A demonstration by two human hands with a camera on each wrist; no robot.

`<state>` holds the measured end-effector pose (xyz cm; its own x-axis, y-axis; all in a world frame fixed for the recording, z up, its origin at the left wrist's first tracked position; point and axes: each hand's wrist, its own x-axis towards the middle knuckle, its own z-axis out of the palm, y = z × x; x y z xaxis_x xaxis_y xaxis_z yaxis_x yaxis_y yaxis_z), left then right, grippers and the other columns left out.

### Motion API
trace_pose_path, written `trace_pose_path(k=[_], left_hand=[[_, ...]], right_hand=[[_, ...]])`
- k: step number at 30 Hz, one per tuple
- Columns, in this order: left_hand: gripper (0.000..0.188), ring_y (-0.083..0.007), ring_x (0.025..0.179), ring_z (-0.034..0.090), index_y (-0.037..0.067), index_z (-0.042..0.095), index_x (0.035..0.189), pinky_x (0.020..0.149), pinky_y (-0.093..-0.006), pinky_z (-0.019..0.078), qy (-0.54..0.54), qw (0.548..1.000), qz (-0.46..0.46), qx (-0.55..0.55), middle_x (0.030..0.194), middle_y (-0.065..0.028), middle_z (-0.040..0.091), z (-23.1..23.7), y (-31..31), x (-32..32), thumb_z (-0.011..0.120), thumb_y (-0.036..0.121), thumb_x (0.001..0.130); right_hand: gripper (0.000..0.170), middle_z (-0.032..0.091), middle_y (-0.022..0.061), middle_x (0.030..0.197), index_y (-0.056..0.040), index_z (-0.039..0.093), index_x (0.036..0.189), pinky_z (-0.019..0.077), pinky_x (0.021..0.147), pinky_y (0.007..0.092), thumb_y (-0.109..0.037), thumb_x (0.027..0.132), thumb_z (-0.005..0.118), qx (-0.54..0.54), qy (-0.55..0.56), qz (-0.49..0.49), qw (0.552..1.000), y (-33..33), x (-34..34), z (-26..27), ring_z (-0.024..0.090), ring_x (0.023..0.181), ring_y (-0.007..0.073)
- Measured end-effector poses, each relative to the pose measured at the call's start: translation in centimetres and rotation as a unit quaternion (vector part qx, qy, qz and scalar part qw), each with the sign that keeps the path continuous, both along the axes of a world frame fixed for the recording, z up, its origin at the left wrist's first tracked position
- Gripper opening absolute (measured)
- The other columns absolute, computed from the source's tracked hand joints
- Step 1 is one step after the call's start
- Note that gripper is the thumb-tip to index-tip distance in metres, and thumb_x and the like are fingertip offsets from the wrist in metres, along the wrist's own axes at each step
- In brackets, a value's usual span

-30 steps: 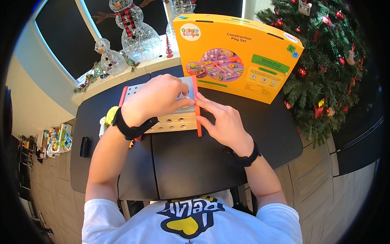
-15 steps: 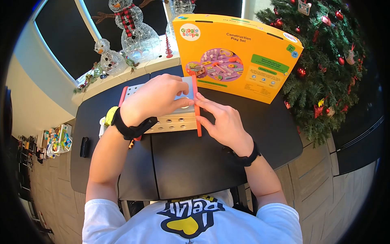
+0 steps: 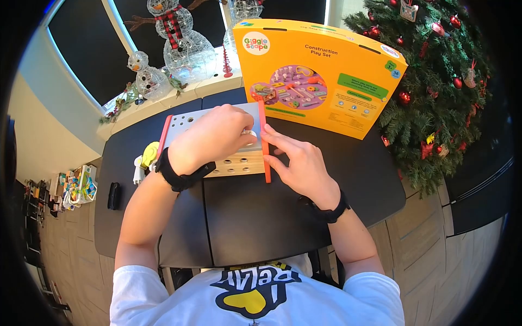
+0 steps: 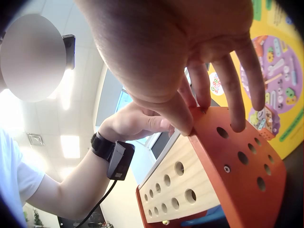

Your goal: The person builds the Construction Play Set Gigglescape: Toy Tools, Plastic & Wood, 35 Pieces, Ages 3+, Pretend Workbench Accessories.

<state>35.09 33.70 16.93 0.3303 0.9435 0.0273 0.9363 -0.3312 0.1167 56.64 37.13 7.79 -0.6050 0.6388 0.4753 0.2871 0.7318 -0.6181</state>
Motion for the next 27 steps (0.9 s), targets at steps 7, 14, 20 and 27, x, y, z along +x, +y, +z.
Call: trace_pose_path(k=[7,14,20,27], left_hand=[[0.015,-0.0396,0.095,0.068,-0.003,0.070,0.090,0.083,-0.0481,0.0559,-0.029,0.986,-0.043,0.157,0.091,-0.0196,0.068,-4.1,-0.5,0.3,0.071,0.012,0.088],[0.025,-0.0340,0.102,0.066,0.002,0.071,0.105,0.088,-0.0466,0.0530,-0.131,0.951,-0.010,0.279,0.102,-0.0137,0.070,-5.6,-4.9,-0.9,0.076,0.019,0.088],[0.023,-0.0337,0.099,0.067,0.002,0.073,0.105,0.087,-0.0451,0.0542,-0.162,0.910,0.097,0.369,0.103,-0.0135,0.071,-5.1,-9.1,-7.8,0.071,0.006,0.083],[0.015,-0.0322,0.094,0.067,0.002,0.075,0.095,0.083,-0.0435,0.0551,0.002,0.932,0.296,0.209,0.093,-0.0117,0.069,-6.9,-14.8,-19.2,0.071,0.013,0.086]], right_hand=[[0.047,0.065,0.0100,0.143,-0.0080,0.068,0.131,0.0607,0.079,0.0362,-0.009,0.085,0.079,0.016,0.012,0.007,1.000,0.1,-0.1,0.0,0.078,0.087,0.0250],[0.046,0.068,0.0124,0.139,-0.0039,0.069,0.127,0.0581,0.092,0.0392,-0.007,0.082,0.080,0.105,-0.016,-0.013,0.994,0.1,-0.3,0.5,0.073,0.108,0.0318],[0.044,0.065,0.0137,0.131,-0.0025,0.066,0.122,0.0545,0.097,0.0430,-0.004,0.079,0.076,0.165,-0.043,-0.037,0.985,-1.0,-1.3,1.8,0.064,0.117,0.0365],[0.048,0.061,0.0171,0.128,-0.0029,0.062,0.126,0.0468,0.103,0.0473,-0.005,0.079,0.074,0.244,-0.080,-0.048,0.965,-2.3,-2.7,1.5,0.059,0.121,0.0366]])
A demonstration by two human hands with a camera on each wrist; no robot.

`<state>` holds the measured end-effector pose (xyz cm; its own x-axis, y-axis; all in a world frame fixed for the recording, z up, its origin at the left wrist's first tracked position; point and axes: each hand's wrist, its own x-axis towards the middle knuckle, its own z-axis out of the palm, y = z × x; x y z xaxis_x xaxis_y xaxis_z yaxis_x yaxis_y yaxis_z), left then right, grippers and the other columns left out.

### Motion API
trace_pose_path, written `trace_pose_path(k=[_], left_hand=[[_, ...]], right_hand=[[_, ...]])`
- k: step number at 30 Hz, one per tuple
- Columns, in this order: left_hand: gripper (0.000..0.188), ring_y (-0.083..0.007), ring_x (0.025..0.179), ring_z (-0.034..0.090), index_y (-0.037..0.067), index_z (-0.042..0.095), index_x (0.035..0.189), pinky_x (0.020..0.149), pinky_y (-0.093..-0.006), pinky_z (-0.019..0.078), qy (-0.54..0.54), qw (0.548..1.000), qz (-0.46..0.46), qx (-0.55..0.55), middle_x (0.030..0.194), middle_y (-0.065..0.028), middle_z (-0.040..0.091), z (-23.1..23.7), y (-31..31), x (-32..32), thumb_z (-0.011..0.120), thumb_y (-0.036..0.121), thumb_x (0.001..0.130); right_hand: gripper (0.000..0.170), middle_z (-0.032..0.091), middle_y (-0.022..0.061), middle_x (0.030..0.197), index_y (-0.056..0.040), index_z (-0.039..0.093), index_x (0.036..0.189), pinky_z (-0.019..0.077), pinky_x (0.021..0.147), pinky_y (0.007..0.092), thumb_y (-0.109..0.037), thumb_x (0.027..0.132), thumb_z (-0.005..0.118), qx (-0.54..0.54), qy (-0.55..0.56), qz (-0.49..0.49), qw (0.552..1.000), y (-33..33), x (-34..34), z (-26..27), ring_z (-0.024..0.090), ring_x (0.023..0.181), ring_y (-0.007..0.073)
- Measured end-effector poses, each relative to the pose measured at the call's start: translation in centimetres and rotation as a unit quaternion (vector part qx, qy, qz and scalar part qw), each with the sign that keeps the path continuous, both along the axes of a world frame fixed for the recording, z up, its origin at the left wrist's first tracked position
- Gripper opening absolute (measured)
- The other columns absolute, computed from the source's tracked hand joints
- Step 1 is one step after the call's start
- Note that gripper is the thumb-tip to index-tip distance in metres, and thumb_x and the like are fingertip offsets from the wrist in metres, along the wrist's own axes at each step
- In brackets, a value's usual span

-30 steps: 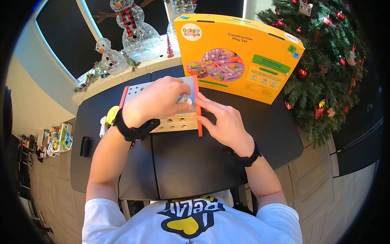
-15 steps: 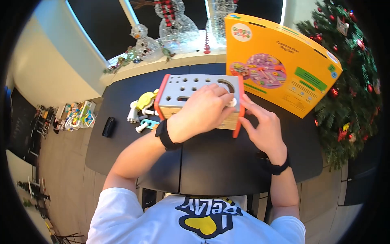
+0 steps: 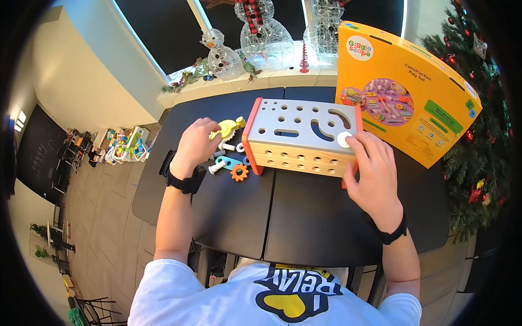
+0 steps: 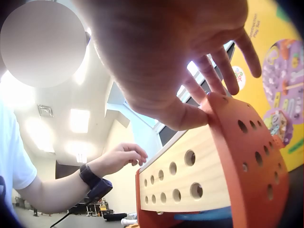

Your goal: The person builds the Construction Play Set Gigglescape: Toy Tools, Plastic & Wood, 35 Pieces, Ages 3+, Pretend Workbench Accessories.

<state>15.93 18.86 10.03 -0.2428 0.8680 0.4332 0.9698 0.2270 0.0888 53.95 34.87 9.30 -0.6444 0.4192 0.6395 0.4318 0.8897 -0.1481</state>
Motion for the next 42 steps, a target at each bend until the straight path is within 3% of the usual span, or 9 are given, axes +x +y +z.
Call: trace_pose_path(k=[8,13,16,18,22,27,32,37,42], left_hand=[[0.026,-0.0310,0.111,0.061,0.005,0.081,0.099,0.097,-0.0415,0.0531,0.004,0.979,0.043,-0.197,0.112,-0.0105,0.068,-6.2,-2.4,-6.2,0.078,0.015,0.076],[0.025,-0.0343,0.104,0.067,0.004,0.079,0.092,0.091,-0.0448,0.0561,0.006,0.991,0.024,-0.128,0.098,-0.0148,0.074,-5.8,-2.6,-5.9,0.078,0.011,0.068],[0.028,-0.0396,0.089,0.070,0.001,0.074,0.097,0.083,-0.0475,0.0569,-0.054,0.986,0.098,-0.122,0.091,-0.0203,0.073,-3.7,-2.8,-4.0,0.074,0.014,0.072],[0.032,-0.0405,0.086,0.070,-0.001,0.068,0.104,0.080,-0.0455,0.0575,-0.089,0.990,0.075,-0.079,0.089,-0.0218,0.072,-3.1,-2.9,-2.8,0.074,0.013,0.075],[0.029,-0.0259,0.079,0.070,-0.004,0.065,0.104,0.076,-0.0357,0.0574,-0.175,0.983,0.024,0.039,0.092,-0.0156,0.071,-1.2,-2.6,2.0,0.071,0.005,0.077],[0.024,-0.0103,0.084,0.066,-0.002,0.064,0.105,0.075,-0.0267,0.0554,-0.350,0.924,-0.065,0.140,0.091,-0.0040,0.066,-0.1,-2.7,6.3,0.071,-0.001,0.082],[0.033,-0.0110,0.078,0.069,0.000,0.066,0.105,0.072,-0.0261,0.0569,-0.320,0.922,-0.177,0.127,0.094,-0.0057,0.069,0.7,-1.5,10.2,0.080,-0.002,0.075],[0.034,-0.0185,0.071,0.070,0.003,0.069,0.105,0.064,-0.0311,0.0571,-0.194,0.935,-0.283,0.094,0.101,-0.0089,0.069,-1.1,1.4,14.2,0.088,0.007,0.078],[0.034,-0.0270,0.082,0.070,0.005,0.069,0.107,0.069,-0.0376,0.0588,-0.081,0.956,-0.269,0.086,0.101,-0.0090,0.066,-2.1,3.0,16.8,0.086,0.012,0.079]], right_hand=[[0.053,0.059,0.0184,0.133,-0.0052,0.061,0.130,0.0464,0.105,0.0461,-0.010,0.080,0.078,-0.044,0.000,0.023,0.999,0.3,-0.6,0.4,0.057,0.124,0.0394],[0.059,0.057,0.0176,0.145,-0.0073,0.059,0.136,0.0450,0.112,0.0448,-0.006,0.080,0.079,-0.108,0.000,0.070,0.992,1.5,0.1,0.3,0.053,0.136,0.0386],[0.062,0.057,0.0154,0.147,-0.0076,0.058,0.138,0.0446,0.114,0.0442,-0.002,0.080,0.079,-0.093,-0.042,0.080,0.992,2.3,0.6,0.3,0.051,0.140,0.0358],[0.064,0.061,0.0132,0.143,-0.0089,0.060,0.139,0.0459,0.113,0.0435,-0.002,0.079,0.080,-0.094,-0.040,0.078,0.992,2.4,0.7,0.3,0.052,0.140,0.0343],[0.064,0.062,0.0125,0.142,-0.0098,0.062,0.139,0.0470,0.112,0.0424,-0.004,0.079,0.082,-0.086,-0.039,0.083,0.992,2.8,0.9,0.2,0.053,0.138,0.0334],[0.063,0.063,0.0121,0.141,-0.0099,0.063,0.139,0.0476,0.112,0.0418,-0.007,0.079,0.082,-0.078,-0.036,0.086,0.993,2.8,0.9,0.2,0.055,0.136,0.0327],[0.062,0.063,0.0117,0.140,-0.0099,0.063,0.138,0.0482,0.111,0.0417,-0.007,0.079,0.082,-0.077,-0.032,0.085,0.993,2.8,0.9,0.0,0.055,0.136,0.0326],[0.061,0.064,0.0119,0.139,-0.0100,0.063,0.138,0.0484,0.111,0.0419,-0.007,0.080,0.081,-0.075,-0.029,0.086,0.993,2.6,0.9,0.1,0.055,0.136,0.0325],[0.061,0.064,0.0123,0.139,-0.0093,0.063,0.138,0.0484,0.111,0.0426,-0.007,0.080,0.081,-0.069,-0.028,0.091,0.993,2.8,1.0,-0.2,0.055,0.136,0.0329]])
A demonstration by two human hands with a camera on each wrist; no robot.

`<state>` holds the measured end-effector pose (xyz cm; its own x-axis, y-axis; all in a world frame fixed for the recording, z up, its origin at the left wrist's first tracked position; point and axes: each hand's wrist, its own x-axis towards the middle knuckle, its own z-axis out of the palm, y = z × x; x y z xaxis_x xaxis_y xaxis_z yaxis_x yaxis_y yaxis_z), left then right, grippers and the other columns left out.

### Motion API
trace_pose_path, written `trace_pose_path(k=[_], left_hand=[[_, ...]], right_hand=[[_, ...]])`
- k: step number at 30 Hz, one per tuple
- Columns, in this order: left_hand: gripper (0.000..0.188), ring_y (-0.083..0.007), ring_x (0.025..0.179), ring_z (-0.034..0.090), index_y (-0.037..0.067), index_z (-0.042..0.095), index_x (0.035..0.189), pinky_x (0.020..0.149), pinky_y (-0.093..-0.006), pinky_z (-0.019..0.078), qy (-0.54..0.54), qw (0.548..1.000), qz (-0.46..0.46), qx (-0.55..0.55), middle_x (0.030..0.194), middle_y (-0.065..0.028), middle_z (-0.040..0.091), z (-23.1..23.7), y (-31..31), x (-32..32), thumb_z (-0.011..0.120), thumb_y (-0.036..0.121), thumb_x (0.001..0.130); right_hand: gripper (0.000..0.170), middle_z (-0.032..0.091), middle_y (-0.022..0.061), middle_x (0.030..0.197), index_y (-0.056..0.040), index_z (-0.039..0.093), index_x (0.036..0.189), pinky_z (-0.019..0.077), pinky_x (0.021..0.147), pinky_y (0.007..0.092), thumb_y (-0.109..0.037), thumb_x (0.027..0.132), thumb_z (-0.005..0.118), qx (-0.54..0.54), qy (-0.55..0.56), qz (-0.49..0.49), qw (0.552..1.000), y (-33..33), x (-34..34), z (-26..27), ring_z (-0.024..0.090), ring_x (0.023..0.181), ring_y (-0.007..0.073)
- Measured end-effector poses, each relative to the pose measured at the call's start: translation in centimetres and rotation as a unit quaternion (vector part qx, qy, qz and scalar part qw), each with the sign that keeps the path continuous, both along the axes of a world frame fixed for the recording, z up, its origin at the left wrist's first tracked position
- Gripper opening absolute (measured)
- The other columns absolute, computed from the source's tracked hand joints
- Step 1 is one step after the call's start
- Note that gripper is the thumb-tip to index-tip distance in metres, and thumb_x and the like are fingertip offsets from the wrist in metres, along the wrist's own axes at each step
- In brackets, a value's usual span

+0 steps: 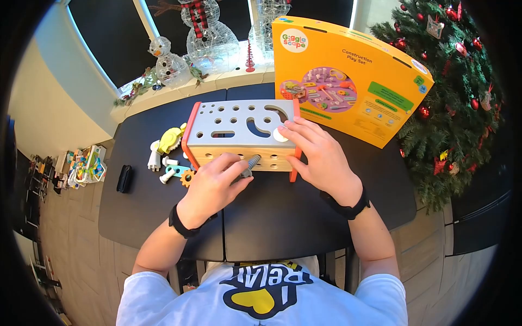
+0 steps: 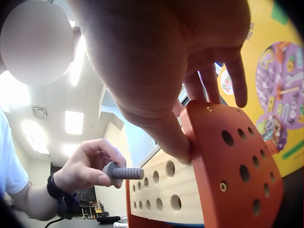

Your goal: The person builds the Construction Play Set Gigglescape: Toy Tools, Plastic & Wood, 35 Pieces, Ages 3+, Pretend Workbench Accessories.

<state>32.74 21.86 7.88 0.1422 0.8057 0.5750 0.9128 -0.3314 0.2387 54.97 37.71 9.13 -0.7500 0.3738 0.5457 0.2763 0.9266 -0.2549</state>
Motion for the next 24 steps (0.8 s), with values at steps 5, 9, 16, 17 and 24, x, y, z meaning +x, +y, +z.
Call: trace_pose_path(k=[5,9,16,17,24], left_hand=[[0.035,-0.0262,0.087,0.068,0.005,0.068,0.109,0.072,-0.0376,0.0580,0.082,0.996,0.020,0.006,0.102,-0.0079,0.064,-1.0,0.6,1.3,0.085,0.013,0.079],[0.035,-0.0257,0.090,0.066,0.005,0.067,0.107,0.073,-0.0381,0.0566,0.092,0.995,0.015,0.042,0.101,-0.0070,0.062,-0.9,1.7,1.6,0.084,0.014,0.079],[0.039,-0.0246,0.091,0.061,0.007,0.065,0.103,0.072,-0.0383,0.0519,0.132,0.984,0.032,0.113,0.101,-0.0046,0.060,-1.2,4.2,1.2,0.087,0.018,0.073],[0.040,-0.0252,0.092,0.061,0.007,0.065,0.104,0.074,-0.0387,0.0515,0.132,0.984,0.031,0.113,0.101,-0.0050,0.060,-1.3,4.1,1.1,0.088,0.020,0.073],[0.053,-0.0316,0.095,0.061,0.004,0.065,0.112,0.081,-0.0424,0.0505,0.075,0.977,0.044,0.196,0.104,-0.0118,0.063,-0.5,2.0,-2.9,0.094,0.024,0.072]], right_hand=[[0.060,0.064,0.0125,0.139,-0.0093,0.063,0.137,0.0485,0.110,0.0435,-0.009,0.081,0.081,0.012,0.002,0.001,1.000,0.0,0.1,-0.1,0.055,0.136,0.0334],[0.059,0.065,0.0126,0.138,-0.0098,0.063,0.138,0.0494,0.109,0.0435,-0.010,0.082,0.081,0.016,-0.005,0.005,1.000,0.1,0.2,0.1,0.056,0.136,0.0335],[0.058,0.065,0.0123,0.138,-0.0108,0.063,0.138,0.0504,0.109,0.0429,-0.009,0.083,0.079,0.013,-0.001,0.008,1.000,0.1,0.2,0.0,0.056,0.136,0.0338],[0.057,0.065,0.0121,0.138,-0.0110,0.063,0.138,0.0504,0.109,0.0429,-0.009,0.083,0.079,0.013,0.002,0.007,1.000,0.2,0.2,-0.1,0.056,0.136,0.0339],[0.069,0.059,0.0187,0.143,-0.0076,0.051,0.148,0.0481,0.111,0.0445,-0.011,0.085,0.079,-0.030,0.022,0.012,0.999,0.2,0.4,-0.5,0.051,0.141,0.0371]])
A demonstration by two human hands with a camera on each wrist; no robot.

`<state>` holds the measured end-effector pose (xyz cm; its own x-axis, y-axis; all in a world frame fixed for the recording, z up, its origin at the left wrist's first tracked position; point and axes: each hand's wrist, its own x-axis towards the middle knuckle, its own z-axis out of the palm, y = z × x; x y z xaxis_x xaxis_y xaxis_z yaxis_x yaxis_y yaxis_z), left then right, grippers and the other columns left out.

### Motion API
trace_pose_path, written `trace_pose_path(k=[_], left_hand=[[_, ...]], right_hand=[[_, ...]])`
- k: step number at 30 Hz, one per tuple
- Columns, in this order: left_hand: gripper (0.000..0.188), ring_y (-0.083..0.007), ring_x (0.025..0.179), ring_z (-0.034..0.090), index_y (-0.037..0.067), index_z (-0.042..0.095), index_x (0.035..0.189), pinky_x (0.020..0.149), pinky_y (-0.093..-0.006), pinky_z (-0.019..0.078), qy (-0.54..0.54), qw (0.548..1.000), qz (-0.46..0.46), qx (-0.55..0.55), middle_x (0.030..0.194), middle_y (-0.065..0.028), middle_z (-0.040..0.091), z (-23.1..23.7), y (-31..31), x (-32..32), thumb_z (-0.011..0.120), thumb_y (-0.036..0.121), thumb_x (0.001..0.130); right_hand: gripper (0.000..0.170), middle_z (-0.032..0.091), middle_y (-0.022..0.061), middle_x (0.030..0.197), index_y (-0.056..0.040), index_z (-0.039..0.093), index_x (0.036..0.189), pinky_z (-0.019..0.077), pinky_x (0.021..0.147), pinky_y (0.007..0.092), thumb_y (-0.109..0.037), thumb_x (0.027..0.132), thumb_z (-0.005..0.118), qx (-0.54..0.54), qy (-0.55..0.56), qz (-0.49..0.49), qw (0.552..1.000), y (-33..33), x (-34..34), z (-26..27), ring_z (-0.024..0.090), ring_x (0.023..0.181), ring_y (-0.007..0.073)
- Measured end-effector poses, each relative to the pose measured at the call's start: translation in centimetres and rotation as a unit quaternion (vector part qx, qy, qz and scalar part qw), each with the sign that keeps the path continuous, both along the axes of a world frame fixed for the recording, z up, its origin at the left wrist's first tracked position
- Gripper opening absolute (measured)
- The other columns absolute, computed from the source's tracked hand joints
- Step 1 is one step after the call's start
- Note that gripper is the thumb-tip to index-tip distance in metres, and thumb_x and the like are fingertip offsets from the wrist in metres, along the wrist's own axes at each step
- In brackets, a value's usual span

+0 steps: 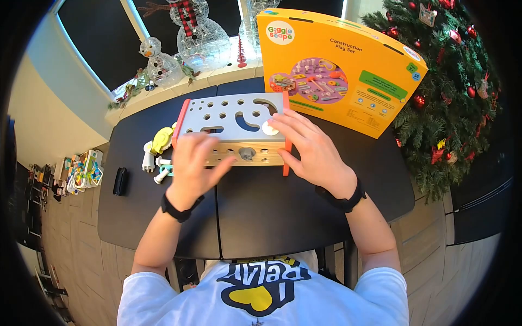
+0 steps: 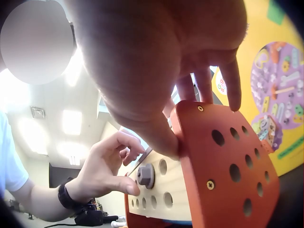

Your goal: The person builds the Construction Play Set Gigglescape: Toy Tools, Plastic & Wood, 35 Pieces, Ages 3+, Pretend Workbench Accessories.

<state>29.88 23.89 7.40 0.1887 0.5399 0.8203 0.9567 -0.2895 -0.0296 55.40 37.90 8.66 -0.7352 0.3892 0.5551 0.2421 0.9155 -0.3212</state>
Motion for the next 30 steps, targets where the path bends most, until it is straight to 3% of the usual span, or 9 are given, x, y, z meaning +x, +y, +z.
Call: trace_pose_path(k=[2,4,8,13,17,20,24,25,30], left_hand=[[0.040,-0.0317,0.091,0.061,0.003,0.063,0.108,0.080,-0.0410,0.0508,-0.047,0.996,0.033,0.070,0.103,-0.0136,0.063,0.1,-1.1,-2.4,0.087,0.008,0.077],[0.030,-0.0238,0.084,0.060,0.001,0.061,0.107,0.074,-0.0349,0.0501,-0.153,0.980,0.105,0.067,0.095,-0.0107,0.061,0.2,-2.3,-4.3,0.080,0.008,0.085],[0.029,-0.0196,0.072,0.059,0.000,0.062,0.101,0.066,-0.0356,0.0484,-0.350,0.910,0.158,-0.154,0.079,-0.0081,0.063,-1.4,-4.1,-6.9,0.074,0.026,0.097],[0.034,-0.0318,0.078,0.073,-0.003,0.069,0.111,0.073,-0.0403,0.0555,-0.366,0.866,0.067,-0.335,0.092,-0.0200,0.075,-2.8,-4.9,-6.4,0.070,0.029,0.100],[0.032,-0.0259,0.079,0.072,-0.004,0.067,0.124,0.077,-0.0367,0.0550,-0.341,0.855,0.105,-0.377,0.096,-0.0193,0.077,-3.0,-4.3,-6.2,0.068,0.020,0.102],[0.029,-0.0344,0.075,0.072,-0.003,0.069,0.120,0.070,-0.0396,0.0547,-0.330,0.892,0.087,-0.296,0.083,-0.0202,0.074,-1.9,-4.0,-5.1,0.067,0.019,0.101],[0.039,-0.0335,0.074,0.071,-0.001,0.064,0.136,0.070,-0.0407,0.0541,-0.364,0.903,0.044,-0.223,0.090,-0.0234,0.074,-0.5,-3.1,-4.8,0.063,0.021,0.103],[0.042,-0.0354,0.089,0.073,0.001,0.061,0.142,0.081,-0.0395,0.0560,-0.335,0.908,0.061,-0.244,0.107,-0.0253,0.074,-0.1,-3.2,-5.1,0.062,0.022,0.105],[0.054,-0.0326,0.132,0.060,-0.004,0.053,0.147,0.111,-0.0369,0.0437,-0.426,0.871,0.000,-0.246,0.142,-0.0231,0.062,0.3,-3.4,-4.7,0.062,0.029,0.105]], right_hand=[[0.078,0.057,0.0235,0.145,-0.0047,0.042,0.154,0.0463,0.113,0.0453,-0.014,0.086,0.079,-0.053,0.065,-0.019,0.996,-0.5,-0.2,-1.0,0.049,0.142,0.0393],[0.083,0.054,0.0275,0.146,-0.0014,0.036,0.156,0.0448,0.114,0.0455,-0.018,0.087,0.080,-0.057,0.062,-0.076,0.994,-0.9,0.2,-1.8,0.049,0.141,0.0416],[0.086,0.055,0.0306,0.145,0.0036,0.033,0.155,0.0448,0.113,0.0452,-0.024,0.088,0.079,-0.252,-0.016,-0.058,0.966,-0.3,1.0,-2.7,0.053,0.137,0.0425],[0.067,0.072,0.0269,0.118,0.0036,0.038,0.150,0.0539,0.098,0.0466,-0.023,0.096,0.069,-0.291,-0.074,-0.014,0.954,-1.0,0.6,-4.3,0.069,0.110,0.0456],[0.053,0.075,0.0231,0.104,0.0002,0.043,0.149,0.0555,0.087,0.0457,-0.019,0.103,0.061,-0.341,-0.064,-0.058,0.936,-0.9,0.3,-4.5,0.073,0.097,0.0423],[0.042,0.075,0.0218,0.099,-0.0023,0.051,0.144,0.0557,0.082,0.0418,-0.020,0.107,0.057,-0.315,0.005,-0.111,0.943,-1.2,0.1,-4.4,0.074,0.092,0.0386],[0.040,0.076,0.0197,0.103,-0.0032,0.059,0.140,0.0552,0.082,0.0346,-0.028,0.111,0.053,-0.300,0.078,-0.113,0.944,-0.6,0.2,-3.2,0.076,0.092,0.0302],[0.041,0.077,0.0186,0.103,-0.0032,0.059,0.141,0.0552,0.082,0.0343,-0.029,0.111,0.053,-0.306,0.089,-0.111,0.941,-0.4,0.3,-3.1,0.076,0.092,0.0284],[0.050,0.075,0.0122,0.118,0.0015,0.054,0.148,0.0531,0.092,0.0310,-0.031,0.110,0.053,-0.372,0.162,-0.059,0.912,-0.5,0.6,-2.8,0.070,0.102,0.0161]])
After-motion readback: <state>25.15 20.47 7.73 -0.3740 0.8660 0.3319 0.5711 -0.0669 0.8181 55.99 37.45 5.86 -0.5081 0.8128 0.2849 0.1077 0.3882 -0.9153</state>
